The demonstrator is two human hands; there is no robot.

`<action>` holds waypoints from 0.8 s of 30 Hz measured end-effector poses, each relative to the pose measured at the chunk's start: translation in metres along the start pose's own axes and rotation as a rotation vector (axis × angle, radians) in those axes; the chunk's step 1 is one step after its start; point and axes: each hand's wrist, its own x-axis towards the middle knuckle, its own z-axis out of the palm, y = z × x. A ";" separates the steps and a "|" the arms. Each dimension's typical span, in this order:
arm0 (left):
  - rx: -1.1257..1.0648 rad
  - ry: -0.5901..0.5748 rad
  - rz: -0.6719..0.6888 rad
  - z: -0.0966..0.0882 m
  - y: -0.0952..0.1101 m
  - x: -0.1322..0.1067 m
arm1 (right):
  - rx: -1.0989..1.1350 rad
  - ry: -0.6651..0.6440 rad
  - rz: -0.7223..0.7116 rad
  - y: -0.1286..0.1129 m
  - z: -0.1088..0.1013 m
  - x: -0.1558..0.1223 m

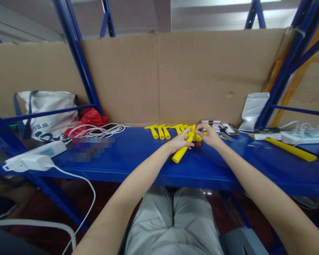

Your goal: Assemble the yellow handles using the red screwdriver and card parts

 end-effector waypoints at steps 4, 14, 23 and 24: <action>-0.002 0.061 0.017 0.001 -0.003 0.002 | -0.009 -0.004 0.007 -0.001 -0.001 0.000; -0.003 0.079 -0.019 0.003 0.001 0.002 | -0.013 -0.001 -0.024 0.001 0.002 0.000; -0.086 0.024 -0.030 0.002 0.007 -0.002 | 0.097 0.022 0.112 0.008 0.008 0.000; -0.096 0.020 -0.028 0.002 0.007 -0.002 | 0.123 0.024 0.126 0.009 0.009 0.000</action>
